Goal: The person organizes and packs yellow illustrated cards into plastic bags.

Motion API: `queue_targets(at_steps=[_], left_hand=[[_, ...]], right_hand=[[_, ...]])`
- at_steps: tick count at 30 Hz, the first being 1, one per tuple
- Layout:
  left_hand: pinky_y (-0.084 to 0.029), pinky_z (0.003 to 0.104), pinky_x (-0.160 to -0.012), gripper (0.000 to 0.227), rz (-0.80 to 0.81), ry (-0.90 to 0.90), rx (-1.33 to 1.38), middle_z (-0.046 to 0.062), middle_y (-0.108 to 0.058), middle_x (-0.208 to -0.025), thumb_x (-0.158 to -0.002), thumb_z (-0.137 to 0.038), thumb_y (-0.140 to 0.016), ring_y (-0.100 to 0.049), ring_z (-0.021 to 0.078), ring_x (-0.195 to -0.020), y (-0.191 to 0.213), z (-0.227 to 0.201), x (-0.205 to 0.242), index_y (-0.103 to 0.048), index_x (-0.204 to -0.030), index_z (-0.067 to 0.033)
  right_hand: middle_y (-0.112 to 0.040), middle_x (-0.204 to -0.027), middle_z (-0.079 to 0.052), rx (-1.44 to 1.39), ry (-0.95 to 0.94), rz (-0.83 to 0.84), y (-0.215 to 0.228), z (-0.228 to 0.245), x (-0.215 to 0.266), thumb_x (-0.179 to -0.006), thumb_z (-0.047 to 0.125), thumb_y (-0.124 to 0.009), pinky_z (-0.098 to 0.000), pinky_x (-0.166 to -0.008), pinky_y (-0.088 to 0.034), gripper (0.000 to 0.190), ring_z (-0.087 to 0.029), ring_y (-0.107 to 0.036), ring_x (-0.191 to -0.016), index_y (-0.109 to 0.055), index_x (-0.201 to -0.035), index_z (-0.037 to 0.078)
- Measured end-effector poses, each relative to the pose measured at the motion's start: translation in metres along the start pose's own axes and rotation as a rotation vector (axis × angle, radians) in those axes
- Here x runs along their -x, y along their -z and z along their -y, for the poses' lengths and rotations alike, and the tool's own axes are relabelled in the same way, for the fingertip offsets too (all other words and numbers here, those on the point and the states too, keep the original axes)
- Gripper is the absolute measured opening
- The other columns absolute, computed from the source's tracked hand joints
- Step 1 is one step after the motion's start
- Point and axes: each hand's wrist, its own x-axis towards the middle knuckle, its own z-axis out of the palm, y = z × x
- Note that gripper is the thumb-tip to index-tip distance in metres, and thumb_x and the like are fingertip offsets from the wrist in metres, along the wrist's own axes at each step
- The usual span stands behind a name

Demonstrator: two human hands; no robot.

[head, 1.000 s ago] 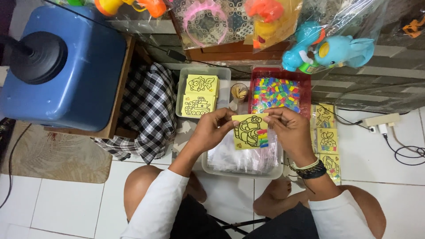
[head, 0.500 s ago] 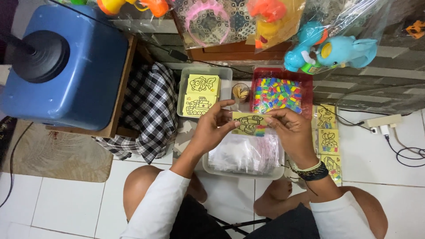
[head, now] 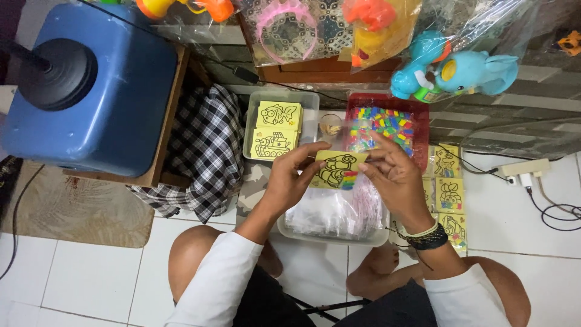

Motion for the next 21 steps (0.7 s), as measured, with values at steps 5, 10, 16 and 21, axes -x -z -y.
queue_targets(at_steps=[5, 10, 16, 21], left_hand=[[-0.057, 0.033, -0.055, 0.035, 0.016, 0.019, -0.021, 0.01, -0.068, -0.077, -0.087, 0.005, -0.076, -0.068, 0.0171, -0.061, 0.0, 0.0, 0.002, -0.077, -0.118, -0.0114], [-0.057, 0.029, -0.056, 0.024, 0.025, 0.079, -0.066, 0.009, -0.074, -0.071, -0.087, -0.003, -0.078, -0.071, 0.0137, -0.064, 0.005, 0.01, 0.004, -0.079, -0.11, -0.0114], [-0.056, 0.03, -0.055, 0.015, -0.016, 0.08, -0.18, 0.012, -0.077, -0.075, -0.088, -0.008, -0.079, -0.075, 0.0205, -0.066, 0.009, 0.004, 0.001, -0.08, -0.103, -0.0093], [-0.059, 0.05, -0.082, 0.008, 0.014, 0.008, -0.23, 0.017, -0.074, -0.106, -0.087, -0.012, -0.081, -0.073, 0.0406, -0.096, 0.012, -0.02, -0.009, -0.079, -0.093, -0.0072]], right_hand=[[-0.073, -0.107, -0.019, -0.091, 0.054, -0.031, 0.0, -0.003, 0.002, -0.092, -0.002, -0.071, -0.0353, -0.088, -0.06, 0.04, -0.02, -0.071, -0.095, -0.066, -0.131, 0.005], [-0.079, -0.093, -0.015, 0.022, 0.021, -0.093, 0.001, 0.0, 0.003, -0.092, 0.001, -0.076, -0.0292, -0.08, -0.059, 0.021, -0.012, -0.07, -0.084, -0.078, -0.112, 0.005], [-0.077, -0.085, -0.01, 0.208, 0.103, -0.158, 0.001, -0.007, 0.0, -0.091, 0.004, -0.08, -0.0255, -0.069, -0.056, 0.007, -0.008, -0.067, -0.077, -0.081, -0.097, 0.006], [-0.073, -0.102, -0.015, 0.098, 0.192, -0.069, -0.002, 0.0, -0.001, -0.094, 0.0, -0.072, -0.0308, -0.076, -0.054, 0.001, -0.016, -0.062, -0.088, -0.072, -0.093, 0.001]])
